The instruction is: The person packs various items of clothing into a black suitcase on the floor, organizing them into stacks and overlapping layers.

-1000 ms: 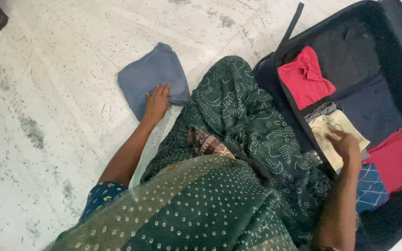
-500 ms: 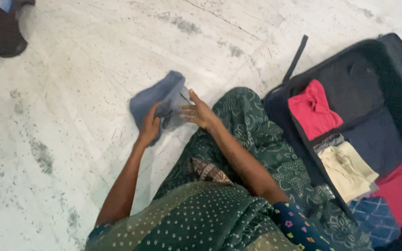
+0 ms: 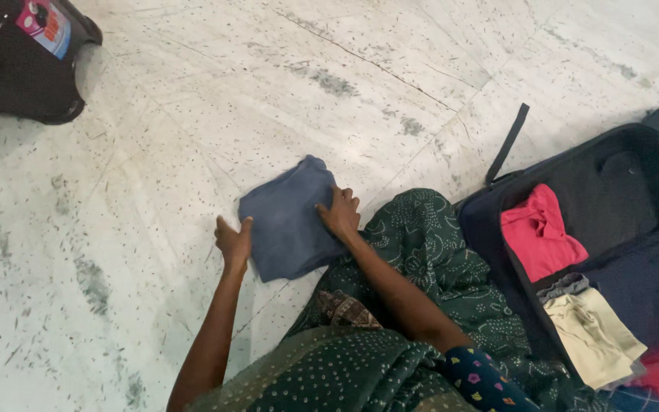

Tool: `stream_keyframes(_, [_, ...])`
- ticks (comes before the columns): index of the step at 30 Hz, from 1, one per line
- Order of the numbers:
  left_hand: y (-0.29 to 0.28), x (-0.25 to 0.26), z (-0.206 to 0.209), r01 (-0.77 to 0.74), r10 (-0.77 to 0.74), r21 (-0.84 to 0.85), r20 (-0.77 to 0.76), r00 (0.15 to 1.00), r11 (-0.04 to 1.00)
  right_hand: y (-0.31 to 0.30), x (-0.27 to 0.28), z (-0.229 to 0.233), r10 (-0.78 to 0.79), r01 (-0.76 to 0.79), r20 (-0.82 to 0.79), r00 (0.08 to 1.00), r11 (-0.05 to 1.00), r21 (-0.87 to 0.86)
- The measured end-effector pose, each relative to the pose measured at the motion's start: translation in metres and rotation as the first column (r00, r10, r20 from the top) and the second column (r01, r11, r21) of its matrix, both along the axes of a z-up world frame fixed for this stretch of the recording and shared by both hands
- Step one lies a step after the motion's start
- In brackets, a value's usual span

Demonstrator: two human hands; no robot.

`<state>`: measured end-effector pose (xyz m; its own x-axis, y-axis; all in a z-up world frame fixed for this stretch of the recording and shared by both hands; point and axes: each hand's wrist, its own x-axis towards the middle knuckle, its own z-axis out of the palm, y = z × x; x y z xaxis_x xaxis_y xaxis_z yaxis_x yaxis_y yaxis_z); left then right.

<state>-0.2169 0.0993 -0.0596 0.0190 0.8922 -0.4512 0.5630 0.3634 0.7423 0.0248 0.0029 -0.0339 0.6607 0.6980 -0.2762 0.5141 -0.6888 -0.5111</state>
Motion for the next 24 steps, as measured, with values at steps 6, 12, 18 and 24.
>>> stream_keyframes(6, [0.005, -0.004, -0.068, -0.014, 0.06, -0.132, 0.349, 0.935, 0.991, -0.003, 0.003, -0.023, 0.003, -0.004, 0.022, 1.0, 0.996, 0.086])
stream_keyframes(12, [-0.003, -0.006, -0.047, 0.055, -0.02, 0.529, -0.072, 0.997, 0.847, -0.007, 0.033, -0.027, -0.166, 0.164, -0.233, 0.958, 0.986, -0.028])
stream_keyframes(18, [-0.019, 0.027, -0.013, 0.178, -0.128, -0.068, 0.454, 0.881, 0.982, -0.01, -0.003, 0.011, 0.019, -0.025, 0.032, 0.999, 0.977, 0.212])
stream_keyframes(24, [-0.018, 0.047, 0.02, 0.18, 0.178, -0.35, 0.778, 0.603, 0.919, 0.001, -0.074, 0.037, 0.4, -0.4, 0.125, 0.908, 0.736, 0.547])
